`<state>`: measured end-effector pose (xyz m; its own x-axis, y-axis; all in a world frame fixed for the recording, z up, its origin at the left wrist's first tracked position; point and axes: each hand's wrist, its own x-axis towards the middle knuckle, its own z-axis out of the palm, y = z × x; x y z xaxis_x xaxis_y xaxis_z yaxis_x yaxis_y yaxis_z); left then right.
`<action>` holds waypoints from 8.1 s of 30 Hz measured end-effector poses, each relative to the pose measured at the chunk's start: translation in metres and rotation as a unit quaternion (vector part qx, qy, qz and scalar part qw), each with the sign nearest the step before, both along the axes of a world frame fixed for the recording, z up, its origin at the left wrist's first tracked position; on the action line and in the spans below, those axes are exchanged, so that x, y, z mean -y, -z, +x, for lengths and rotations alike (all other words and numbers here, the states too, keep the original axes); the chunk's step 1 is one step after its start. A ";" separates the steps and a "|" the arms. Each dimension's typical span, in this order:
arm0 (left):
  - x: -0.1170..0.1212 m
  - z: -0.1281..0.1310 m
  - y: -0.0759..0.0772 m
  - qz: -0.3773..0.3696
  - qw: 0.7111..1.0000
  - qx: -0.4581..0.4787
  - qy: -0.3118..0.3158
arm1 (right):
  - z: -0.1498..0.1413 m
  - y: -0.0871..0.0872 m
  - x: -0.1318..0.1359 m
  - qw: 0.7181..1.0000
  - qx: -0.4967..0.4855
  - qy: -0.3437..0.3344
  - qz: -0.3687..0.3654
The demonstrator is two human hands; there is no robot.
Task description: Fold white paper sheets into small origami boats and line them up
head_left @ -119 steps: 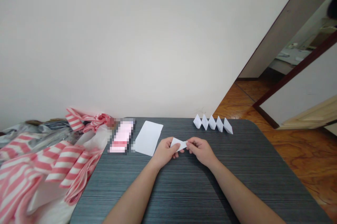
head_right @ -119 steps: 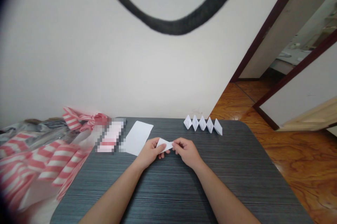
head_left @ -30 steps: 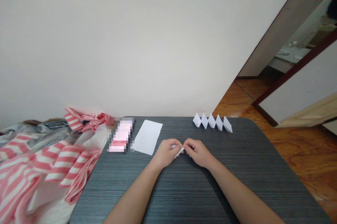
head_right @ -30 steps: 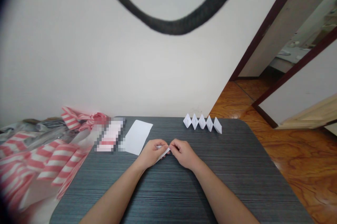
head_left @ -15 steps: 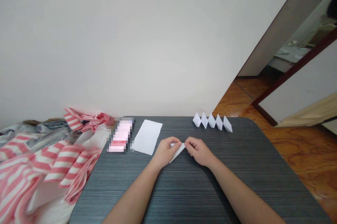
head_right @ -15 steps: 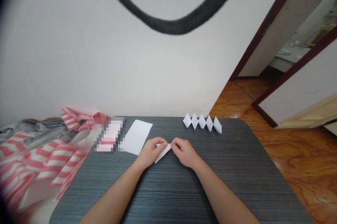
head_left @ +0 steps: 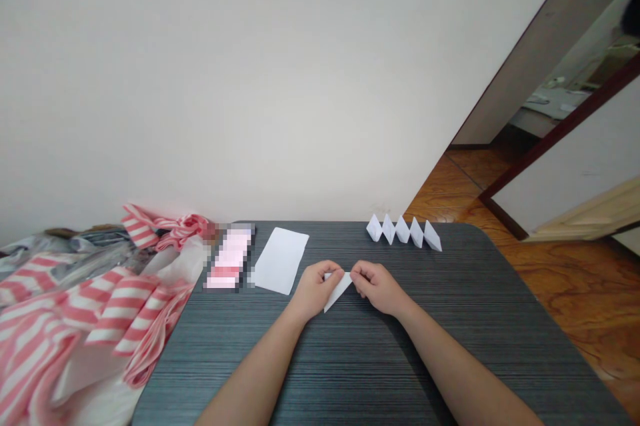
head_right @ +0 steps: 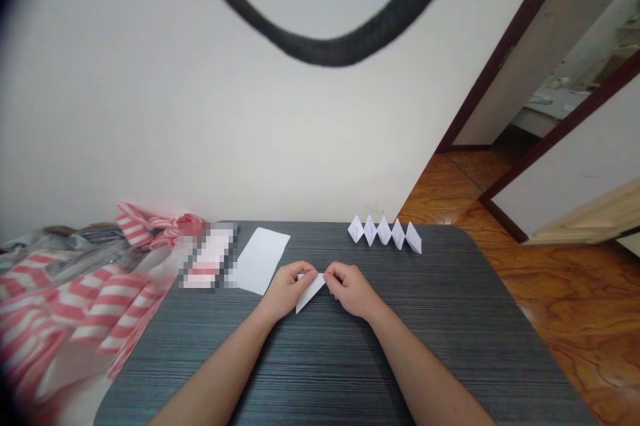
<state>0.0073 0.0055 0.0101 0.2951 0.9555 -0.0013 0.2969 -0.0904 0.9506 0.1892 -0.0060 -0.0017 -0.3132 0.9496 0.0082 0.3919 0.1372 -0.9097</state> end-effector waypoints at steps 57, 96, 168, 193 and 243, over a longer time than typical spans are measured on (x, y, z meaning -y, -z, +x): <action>0.006 0.003 0.003 -0.017 0.998 -0.006 0.059 | -0.001 0.014 -0.002 0.994 -0.101 -0.005 -0.030; 0.004 0.002 0.009 -0.077 0.975 0.200 0.056 | -0.006 0.006 0.002 0.999 -0.016 0.022 0.044; 0.012 0.008 0.006 -0.065 0.991 0.031 0.108 | 0.000 0.018 0.000 0.971 0.095 0.061 0.210; 0.002 0.004 0.011 -0.172 0.949 0.261 0.037 | 0.009 -0.003 0.003 0.981 -0.031 -0.041 0.186; 0.009 0.002 0.007 -0.128 0.983 0.087 0.103 | 0.003 0.000 -0.003 0.996 -0.016 0.056 0.069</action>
<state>0.0092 -0.0030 0.0034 0.4985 0.8508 -0.1661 0.1291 0.1167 0.9847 0.1923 -0.0032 -0.0014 -0.2020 0.9680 0.1490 0.3840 0.2183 -0.8972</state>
